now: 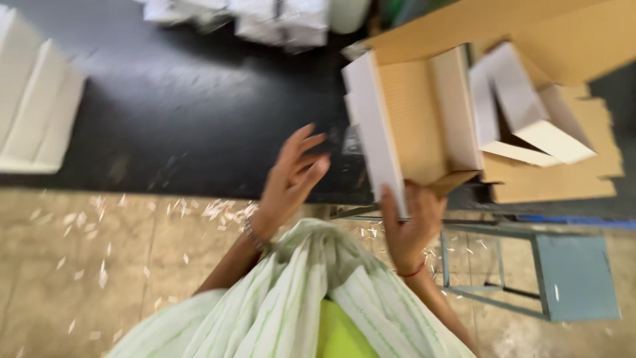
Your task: The person folds flat white cardboard boxes into shape and places bubble-wrapped LED panel lights inside them. They close each box, stack the finished boxes on the table, and insert white cardboard inserts into an open shipping carton.
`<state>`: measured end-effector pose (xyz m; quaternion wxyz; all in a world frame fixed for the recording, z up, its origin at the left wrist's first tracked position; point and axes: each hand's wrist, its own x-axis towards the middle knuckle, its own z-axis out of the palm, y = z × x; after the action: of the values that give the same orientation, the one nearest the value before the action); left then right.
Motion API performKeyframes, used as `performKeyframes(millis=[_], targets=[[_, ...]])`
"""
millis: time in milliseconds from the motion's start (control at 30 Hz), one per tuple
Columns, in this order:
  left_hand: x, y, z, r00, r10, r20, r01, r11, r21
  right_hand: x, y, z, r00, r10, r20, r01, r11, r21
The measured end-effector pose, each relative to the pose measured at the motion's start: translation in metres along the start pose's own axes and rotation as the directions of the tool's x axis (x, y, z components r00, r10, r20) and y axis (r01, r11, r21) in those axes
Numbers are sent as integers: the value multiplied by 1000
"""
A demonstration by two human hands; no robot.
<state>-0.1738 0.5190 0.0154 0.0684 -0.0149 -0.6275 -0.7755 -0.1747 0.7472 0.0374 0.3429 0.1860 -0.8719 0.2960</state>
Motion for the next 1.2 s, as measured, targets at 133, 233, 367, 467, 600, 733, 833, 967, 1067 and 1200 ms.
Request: performKeyframes(millis=[133,233,367,467,600,733,833,967,1067,1200], targets=[[-2,-3,-14,999,-30,14,29,999,43,-8,-61,39,992,0,123,-28,974,226],[-18,-5,-49,970,-238,-51,238,883,404,0,-91,67,989,-50,136,19,976,217],[-46,-14,-115,975,-169,-147,221,826,518,0,-127,97,971,-134,196,82,964,251],[-61,-19,-183,968,-208,-142,238,570,787,1,-149,125,949,-146,278,89,974,209],[-68,-25,-244,961,65,-268,158,667,728,10,-181,167,762,-205,615,-5,947,322],[-38,-44,-272,920,96,-380,114,862,495,19,-210,196,708,-530,466,188,778,600],[-21,-61,-292,905,371,-206,-55,584,810,40,-193,211,800,-310,514,-66,806,589],[-20,-78,-324,911,242,-336,87,682,726,106,-121,247,972,-130,195,41,913,405],[-23,-80,-351,881,354,-315,22,633,774,170,-72,294,973,-137,187,111,983,146],[-20,-74,-375,880,333,-337,48,645,763,213,-43,347,868,-457,197,472,880,-40]])
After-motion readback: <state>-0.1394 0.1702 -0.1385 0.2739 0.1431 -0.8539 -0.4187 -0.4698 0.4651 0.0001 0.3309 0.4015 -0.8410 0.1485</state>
